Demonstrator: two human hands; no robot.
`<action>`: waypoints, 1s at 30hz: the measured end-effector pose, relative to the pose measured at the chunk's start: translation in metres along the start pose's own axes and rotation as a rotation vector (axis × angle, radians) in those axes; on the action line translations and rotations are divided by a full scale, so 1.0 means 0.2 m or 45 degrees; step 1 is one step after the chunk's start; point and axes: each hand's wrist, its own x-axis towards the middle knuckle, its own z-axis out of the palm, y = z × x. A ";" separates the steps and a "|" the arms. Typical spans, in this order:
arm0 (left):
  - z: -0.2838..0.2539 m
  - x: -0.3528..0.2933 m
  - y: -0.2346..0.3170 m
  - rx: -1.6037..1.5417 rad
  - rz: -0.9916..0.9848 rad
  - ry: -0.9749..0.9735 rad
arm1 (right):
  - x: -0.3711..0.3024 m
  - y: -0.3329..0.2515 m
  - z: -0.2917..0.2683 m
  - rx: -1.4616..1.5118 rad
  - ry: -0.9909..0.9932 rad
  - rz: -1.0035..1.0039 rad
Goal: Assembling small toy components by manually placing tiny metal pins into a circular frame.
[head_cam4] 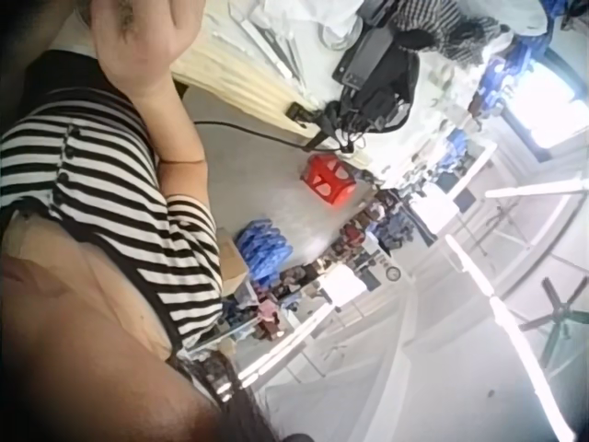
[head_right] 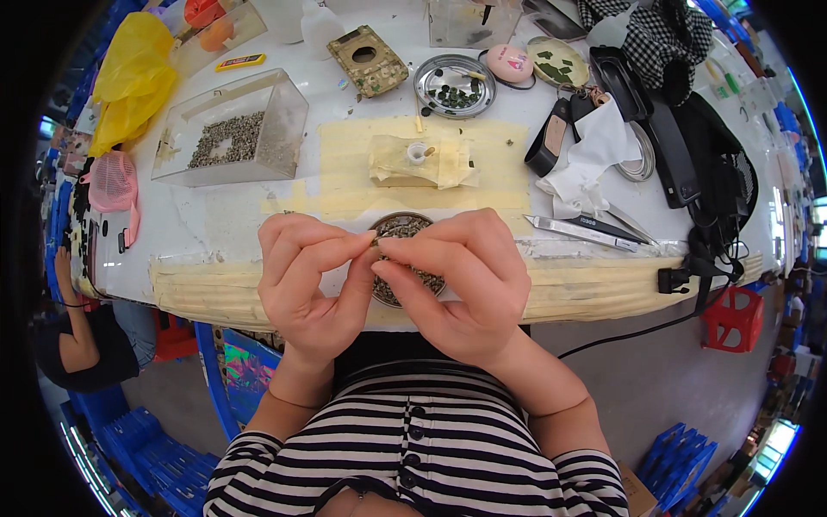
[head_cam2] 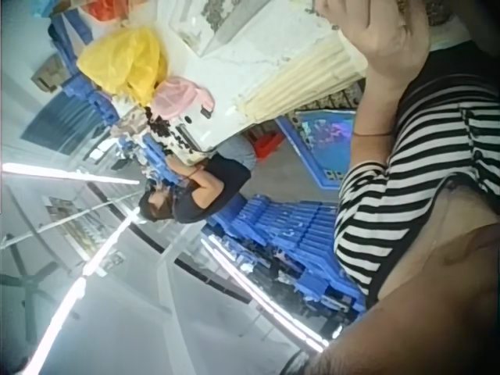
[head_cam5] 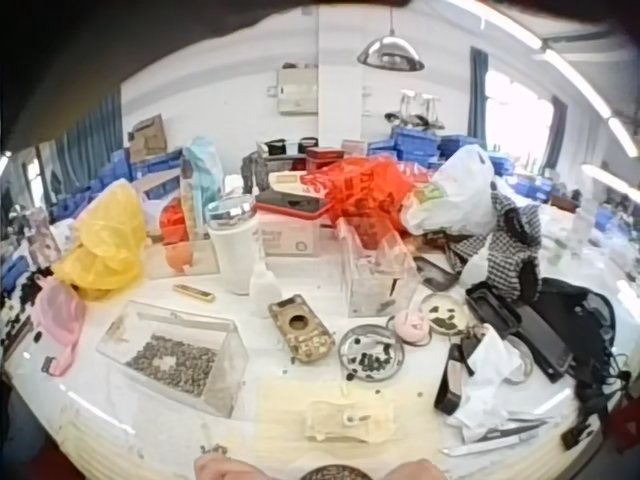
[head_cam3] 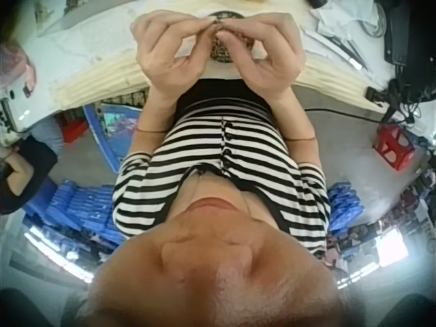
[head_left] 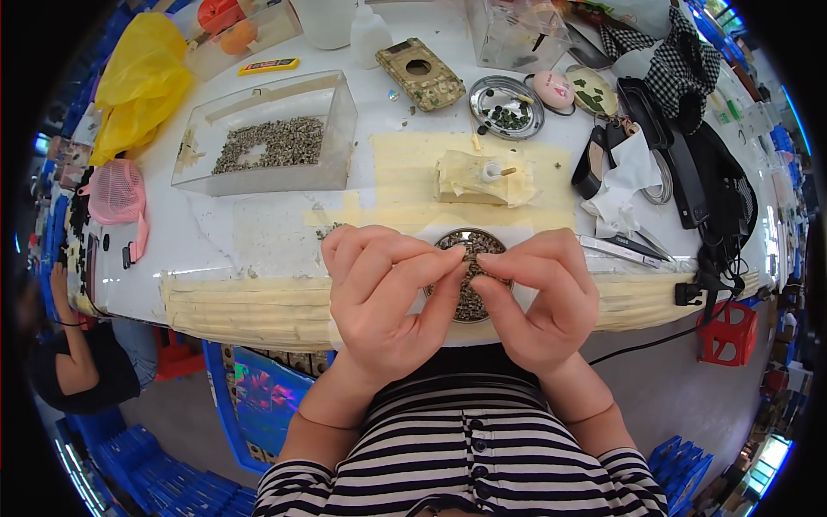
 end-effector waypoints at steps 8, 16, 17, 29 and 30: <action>0.00 -0.01 0.00 -0.003 -0.021 0.034 | 0.00 0.01 0.02 -0.065 0.002 -0.074; -0.01 -0.01 -0.01 -0.079 0.038 -0.005 | -0.01 0.02 0.01 0.299 -0.119 0.280; -0.01 -0.01 -0.01 -0.087 0.042 -0.012 | -0.01 0.02 0.01 0.350 -0.137 0.304; 0.00 -0.02 0.00 0.006 0.006 -0.011 | -0.03 -0.01 0.03 -0.064 0.077 -0.027; 0.00 -0.01 0.00 0.007 0.004 -0.006 | -0.02 -0.01 0.03 -0.116 0.059 -0.101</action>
